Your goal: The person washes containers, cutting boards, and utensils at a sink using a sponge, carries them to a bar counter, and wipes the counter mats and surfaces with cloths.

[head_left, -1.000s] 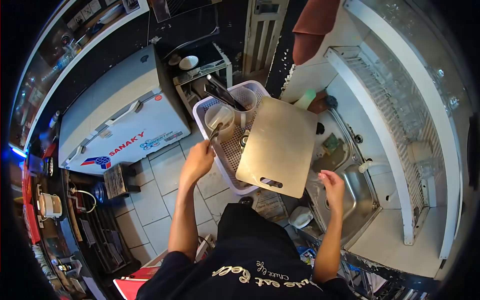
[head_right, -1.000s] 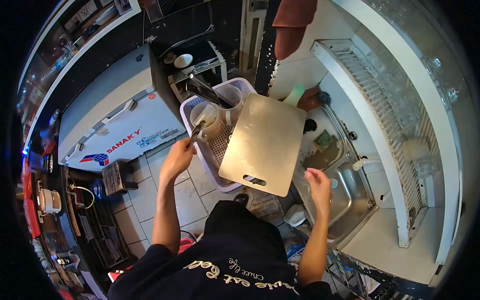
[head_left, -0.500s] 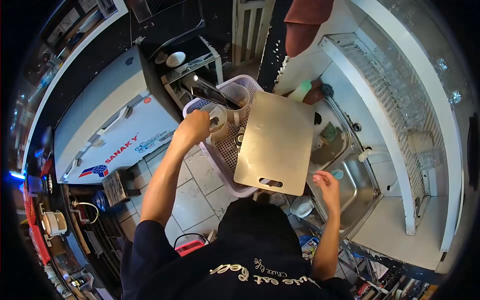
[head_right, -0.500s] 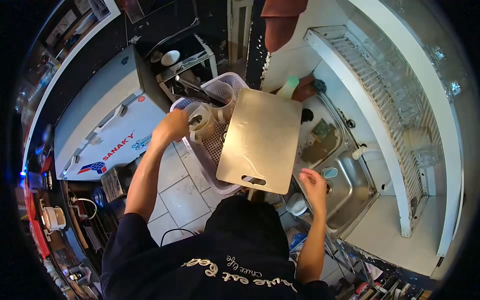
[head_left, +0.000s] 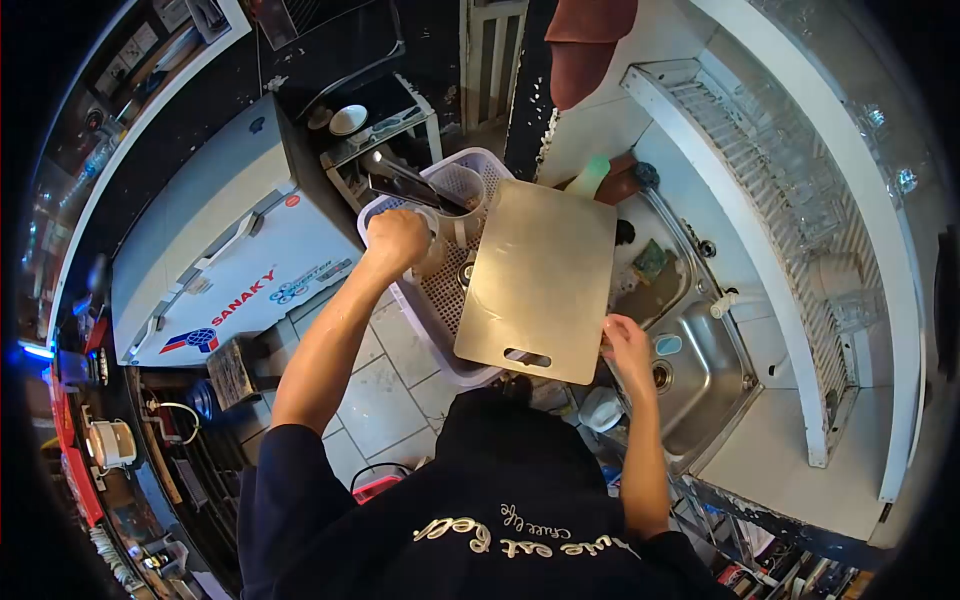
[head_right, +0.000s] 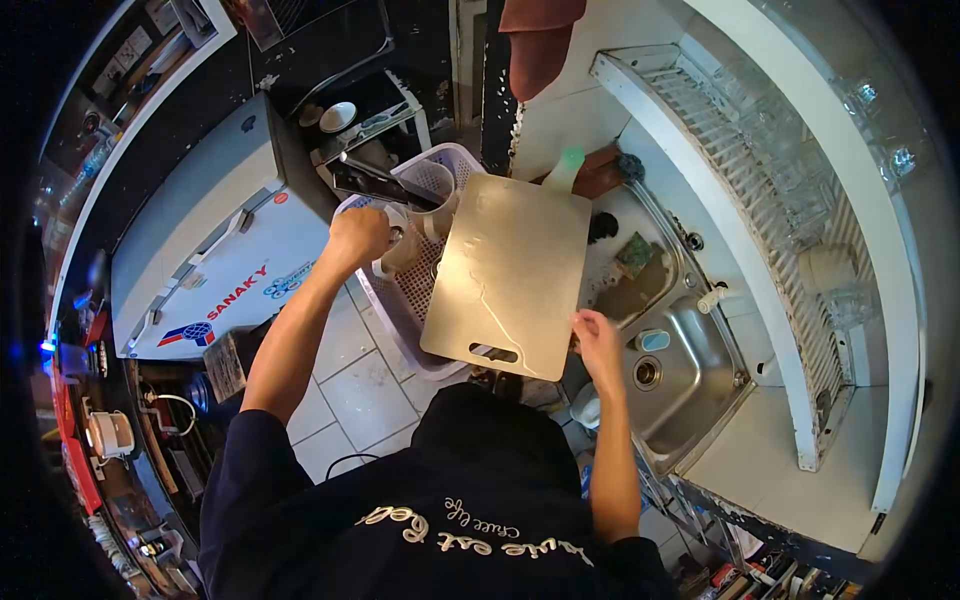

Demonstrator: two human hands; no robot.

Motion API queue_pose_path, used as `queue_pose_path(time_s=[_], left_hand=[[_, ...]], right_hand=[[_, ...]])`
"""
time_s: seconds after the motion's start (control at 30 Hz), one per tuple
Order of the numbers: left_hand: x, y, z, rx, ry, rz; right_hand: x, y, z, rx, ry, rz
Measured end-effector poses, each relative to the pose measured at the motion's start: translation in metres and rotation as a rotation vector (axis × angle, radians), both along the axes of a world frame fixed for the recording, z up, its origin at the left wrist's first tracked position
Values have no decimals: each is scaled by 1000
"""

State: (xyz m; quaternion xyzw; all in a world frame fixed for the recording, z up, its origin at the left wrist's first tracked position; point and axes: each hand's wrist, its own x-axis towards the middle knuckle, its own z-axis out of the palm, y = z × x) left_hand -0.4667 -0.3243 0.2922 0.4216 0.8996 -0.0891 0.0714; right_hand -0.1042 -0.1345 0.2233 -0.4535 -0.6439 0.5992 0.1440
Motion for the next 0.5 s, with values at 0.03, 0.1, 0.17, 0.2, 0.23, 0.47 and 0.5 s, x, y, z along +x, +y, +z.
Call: queue_pose_path(time_s=[0.03, 0.1, 0.17, 0.2, 0.23, 0.47, 0.5], left_hand=[[1, 1, 5, -10, -8, 26], [3, 5, 13, -15, -6, 50], [9, 0, 16, -21, 6, 97], [12, -2, 17, -25, 13, 122], [13, -3, 18, -27, 20, 148], [11, 2, 20, -36, -14, 151], [13, 7, 17, -57, -49, 105]], right_hand=[[-5, 2, -1, -14, -47, -16], [-14, 9, -3, -23, -85, -35], [-19, 12, -10, -2, -131, 25], [-21, 13, -14, 8, -153, 56], [-24, 13, -18, 21, -175, 88], [-37, 2, -32, -263, 233, 7], [-36, 0, -30, -284, 264, -15]])
